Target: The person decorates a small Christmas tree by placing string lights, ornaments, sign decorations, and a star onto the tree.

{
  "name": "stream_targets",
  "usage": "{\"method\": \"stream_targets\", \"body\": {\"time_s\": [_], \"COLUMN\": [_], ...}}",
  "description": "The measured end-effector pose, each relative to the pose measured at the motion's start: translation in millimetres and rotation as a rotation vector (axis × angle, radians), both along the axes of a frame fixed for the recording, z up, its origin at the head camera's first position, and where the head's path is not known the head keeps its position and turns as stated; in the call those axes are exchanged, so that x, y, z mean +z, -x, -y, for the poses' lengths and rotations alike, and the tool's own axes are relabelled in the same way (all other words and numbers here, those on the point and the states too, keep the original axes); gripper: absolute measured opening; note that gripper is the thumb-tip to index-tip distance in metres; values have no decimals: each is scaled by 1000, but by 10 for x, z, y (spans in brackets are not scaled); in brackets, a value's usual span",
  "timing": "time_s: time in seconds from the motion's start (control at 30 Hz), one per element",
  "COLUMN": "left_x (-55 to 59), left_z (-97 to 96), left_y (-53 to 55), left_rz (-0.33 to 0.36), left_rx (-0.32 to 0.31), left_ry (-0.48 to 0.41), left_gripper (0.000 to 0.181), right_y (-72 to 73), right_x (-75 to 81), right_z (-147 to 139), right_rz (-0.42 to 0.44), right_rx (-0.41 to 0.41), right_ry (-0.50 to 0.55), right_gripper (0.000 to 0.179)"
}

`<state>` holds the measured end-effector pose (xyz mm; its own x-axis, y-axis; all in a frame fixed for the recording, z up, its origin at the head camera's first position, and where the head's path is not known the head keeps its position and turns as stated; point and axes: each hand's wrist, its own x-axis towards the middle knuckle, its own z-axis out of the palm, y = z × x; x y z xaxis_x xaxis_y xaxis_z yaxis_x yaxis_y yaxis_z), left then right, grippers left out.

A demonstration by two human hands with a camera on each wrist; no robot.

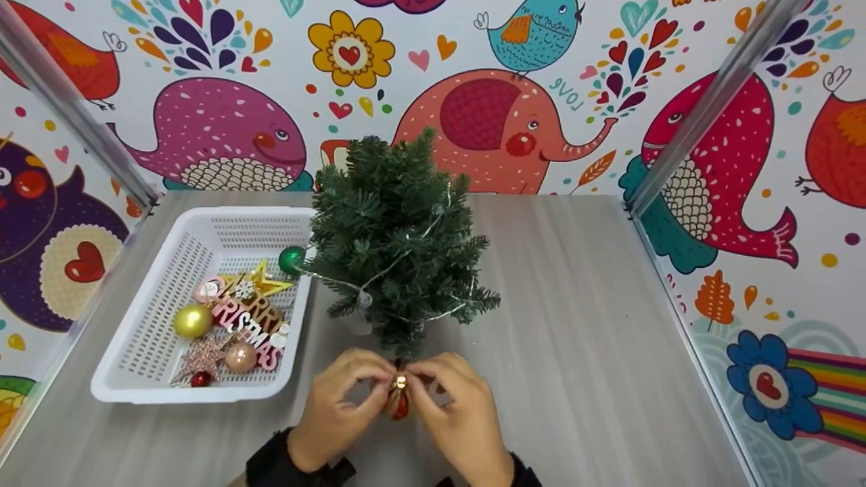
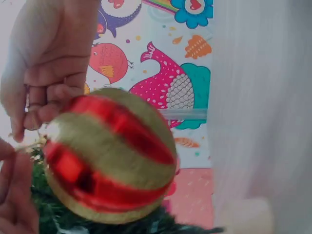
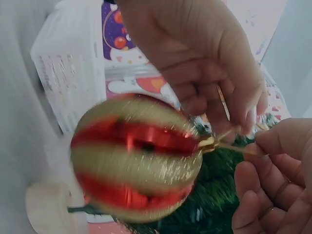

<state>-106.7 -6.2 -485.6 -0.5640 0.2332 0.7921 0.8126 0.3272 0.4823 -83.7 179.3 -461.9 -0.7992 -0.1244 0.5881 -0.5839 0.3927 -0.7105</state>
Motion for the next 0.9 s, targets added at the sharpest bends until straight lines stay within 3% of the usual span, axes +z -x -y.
{"method": "stream_targets", "body": {"time_s": [0.1, 0.17, 0.33, 0.63, 0.73, 0.9], "left_x": [79, 117, 170, 161, 115, 30], "left_z": [-52, -88, -158, -152, -135, -108], "left_y": [68, 93, 137, 117, 91, 78], "left_rz": [-161, -232, -279, -160, -150, -193], "left_rx": [155, 253, 397, 494, 492, 447], "left_ry": [86, 136, 176, 307, 327, 327], "left_gripper": [17, 12, 17, 28, 30, 27], "right_y": [32, 52, 112, 257, 252, 189], "right_x": [33, 50, 61, -72, -132, -222], "right_z": [-26, -30, -6, 7, 8, 9], "right_rz": [7, -8, -101, -146, -148, -104], "right_rx": [-53, -94, -184, -174, -167, -153], "right_ry": [-17, -44, -109, -187, -207, -192], "right_gripper": [36, 35, 38, 46, 47, 48]}}
